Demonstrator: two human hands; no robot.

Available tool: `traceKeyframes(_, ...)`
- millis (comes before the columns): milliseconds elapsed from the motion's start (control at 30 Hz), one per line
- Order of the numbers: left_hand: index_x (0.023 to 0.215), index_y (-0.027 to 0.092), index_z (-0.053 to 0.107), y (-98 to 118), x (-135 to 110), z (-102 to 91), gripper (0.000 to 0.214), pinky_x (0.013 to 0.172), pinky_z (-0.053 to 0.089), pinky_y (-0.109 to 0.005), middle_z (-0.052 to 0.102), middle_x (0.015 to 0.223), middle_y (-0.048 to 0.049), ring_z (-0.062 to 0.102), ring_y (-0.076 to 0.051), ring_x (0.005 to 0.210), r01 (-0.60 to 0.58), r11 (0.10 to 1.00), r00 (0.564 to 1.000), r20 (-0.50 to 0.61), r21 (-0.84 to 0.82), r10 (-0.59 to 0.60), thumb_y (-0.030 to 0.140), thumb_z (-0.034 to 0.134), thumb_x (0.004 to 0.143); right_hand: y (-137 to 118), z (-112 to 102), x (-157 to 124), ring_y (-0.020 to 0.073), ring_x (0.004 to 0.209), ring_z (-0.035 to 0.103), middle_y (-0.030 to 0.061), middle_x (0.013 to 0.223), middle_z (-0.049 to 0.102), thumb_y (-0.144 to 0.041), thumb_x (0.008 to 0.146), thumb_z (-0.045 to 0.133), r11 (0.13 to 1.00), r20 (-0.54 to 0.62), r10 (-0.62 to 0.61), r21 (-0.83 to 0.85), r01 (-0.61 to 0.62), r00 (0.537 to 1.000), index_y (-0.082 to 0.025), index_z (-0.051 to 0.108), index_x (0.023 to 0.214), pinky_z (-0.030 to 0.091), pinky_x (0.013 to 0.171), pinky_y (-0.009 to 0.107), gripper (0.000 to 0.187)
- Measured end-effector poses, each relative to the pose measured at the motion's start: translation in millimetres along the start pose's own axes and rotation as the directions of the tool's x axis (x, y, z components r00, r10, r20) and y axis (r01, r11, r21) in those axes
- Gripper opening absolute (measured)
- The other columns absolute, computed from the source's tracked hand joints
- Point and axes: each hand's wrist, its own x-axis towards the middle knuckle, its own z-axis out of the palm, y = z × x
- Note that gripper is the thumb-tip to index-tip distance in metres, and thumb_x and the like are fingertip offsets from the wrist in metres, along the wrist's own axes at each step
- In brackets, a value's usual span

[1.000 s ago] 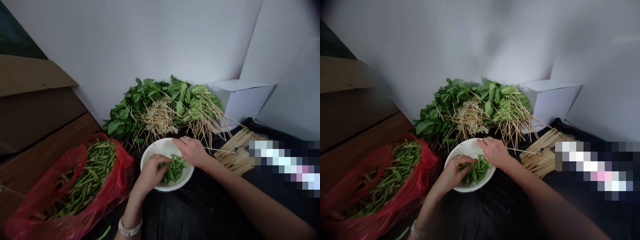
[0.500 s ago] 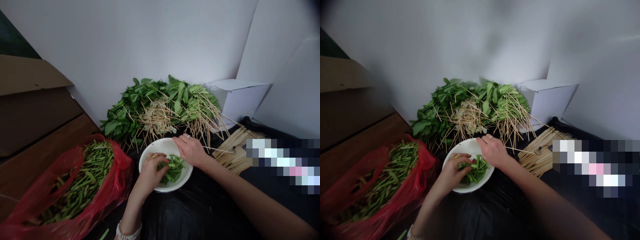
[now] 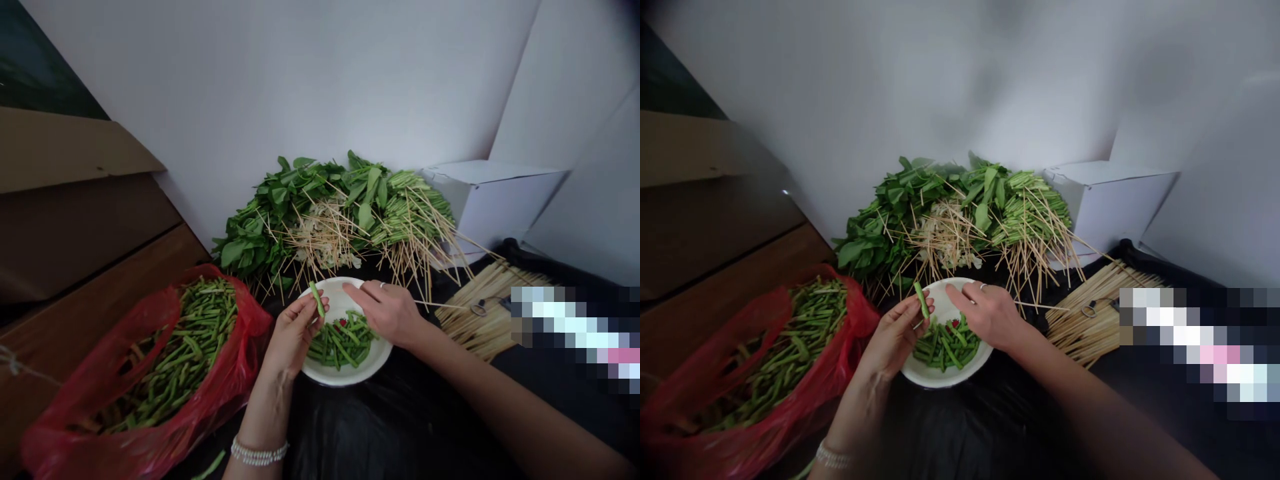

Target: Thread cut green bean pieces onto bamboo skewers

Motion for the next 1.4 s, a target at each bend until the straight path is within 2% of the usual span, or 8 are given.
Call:
traceKeyframes(267,0.098,0.016,0.073,1.8,-0.1,1.0,0.029,0.066,0.051,-0.017,0.073,0.087,-0.0052,0.065,-0.01,0.077,0.04,0.998,0.999,-0.009,-0.056,-0.04,0.024,0.077,0.07,-5.9,1.7,-2.7,0.014,0.064,0.046,0.0023,0.077,0.056,-0.013,0.091,0.041,0.993,0.025,-0.095,-0.06,0.097,0.995,-0.017,0.056,0.124,0.035,0.058,0.03,0.037)
traceKeyframes(633,0.093,0.016,0.074,-1.7,0.4,0.5,0.031,0.072,0.051,-0.02,0.074,0.088,-0.0051,0.066,-0.012,0.081,-0.042,0.998,0.999,-0.035,-0.049,0.04,0.022,0.082,0.063,-4.5,3.3,-3.4,0.0146,0.066,0.047,0.0027,0.079,0.057,-0.014,0.091,0.043,0.993,0.055,-0.086,-0.082,0.09,0.995,-0.018,0.055,0.125,0.034,0.058,0.03,0.036)
traceKeyframes(967,0.087,0.016,0.074,-0.5,0.4,0.8,0.031,0.068,0.05,-0.019,0.073,0.081,-0.0022,0.064,-0.01,0.074,-0.051,0.998,0.996,-0.079,-0.046,0.047,0.02,0.085,0.058,-4.8,4.4,-2.4,0.0139,0.063,0.045,0.002,0.075,0.056,-0.012,0.089,0.045,0.99,-0.026,-0.114,-0.088,0.111,0.993,-0.016,0.058,0.119,0.032,0.055,0.03,0.033)
traceKeyframes(1233,0.083,0.016,0.074,-0.2,-0.2,3.8,0.034,0.068,0.049,-0.018,0.072,0.076,-0.001,0.064,-0.009,0.072,-0.105,0.994,0.987,-0.128,-0.031,0.1,0.018,0.087,0.052,-5.1,6.7,-2.6,0.0146,0.063,0.046,0.0015,0.074,0.055,-0.012,0.089,0.045,0.99,-0.028,-0.112,-0.085,0.109,0.993,-0.016,0.059,0.118,0.033,0.055,0.03,0.033)
traceKeyframes(1400,0.084,0.016,0.075,-2.1,1.0,2.7,0.033,0.07,0.05,-0.019,0.074,0.079,-0.0023,0.065,-0.009,0.073,-0.105,0.993,0.987,-0.127,-0.049,0.098,0.022,0.087,0.054,-5.2,6.8,-2.8,0.0144,0.062,0.045,0.0013,0.075,0.055,-0.011,0.089,0.045,0.991,-0.025,-0.108,-0.084,0.105,0.994,-0.016,0.059,0.119,0.032,0.055,0.03,0.033)
